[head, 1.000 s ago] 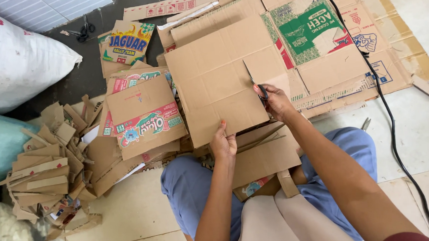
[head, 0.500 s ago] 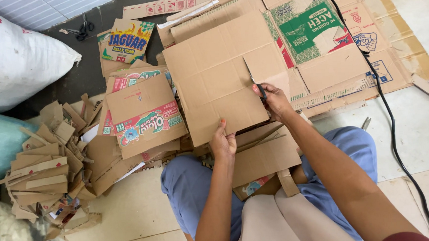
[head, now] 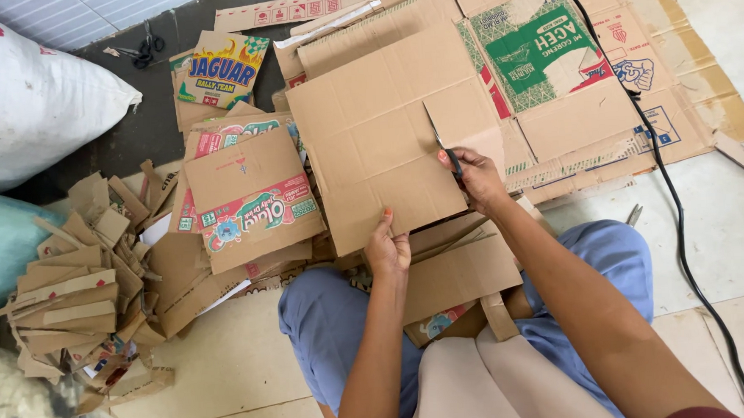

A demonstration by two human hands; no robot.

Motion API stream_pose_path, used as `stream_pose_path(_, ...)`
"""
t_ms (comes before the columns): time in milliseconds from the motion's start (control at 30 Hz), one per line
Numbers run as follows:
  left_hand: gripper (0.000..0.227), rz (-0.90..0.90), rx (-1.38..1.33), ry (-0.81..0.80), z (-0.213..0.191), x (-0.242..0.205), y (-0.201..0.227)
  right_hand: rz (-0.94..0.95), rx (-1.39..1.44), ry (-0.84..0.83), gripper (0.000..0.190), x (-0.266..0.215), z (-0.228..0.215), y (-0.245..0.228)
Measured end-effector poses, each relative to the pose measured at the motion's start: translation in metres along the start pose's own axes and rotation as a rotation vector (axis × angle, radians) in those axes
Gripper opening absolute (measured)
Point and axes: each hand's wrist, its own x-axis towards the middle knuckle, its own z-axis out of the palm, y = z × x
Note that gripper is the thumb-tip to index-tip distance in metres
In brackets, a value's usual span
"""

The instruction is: Cutting cardboard boxes into smaller strips using scissors

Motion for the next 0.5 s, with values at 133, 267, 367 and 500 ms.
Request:
stream_pose_path(133, 0.037, 0.005, -0.018, 0.002, 0.004, -0.005, 0.001, -0.014, 0.013, -0.006, 0.032, 0.013, -0.002, 0.011)
stream_pose_path(267, 0.038, 0.015, -0.031, -0.014, 0.011, -0.010, -0.001, -0.064, 0.014, -0.022, 0.034, 0.033, -0.008, 0.025)
stream_pose_path(367, 0.034, -0.012, -0.032, -0.110, 0.009, -0.036, 0.010, -0.091, 0.040, -0.056, 0.032, 0.037, -0.014, 0.018)
stream_pose_path(500, 0.039, -0.030, -0.158, -0.450, 0.063, -0.134, 0.087, -0.094, 0.095, -0.082, 0.027, 0.033, -0.035, -0.001)
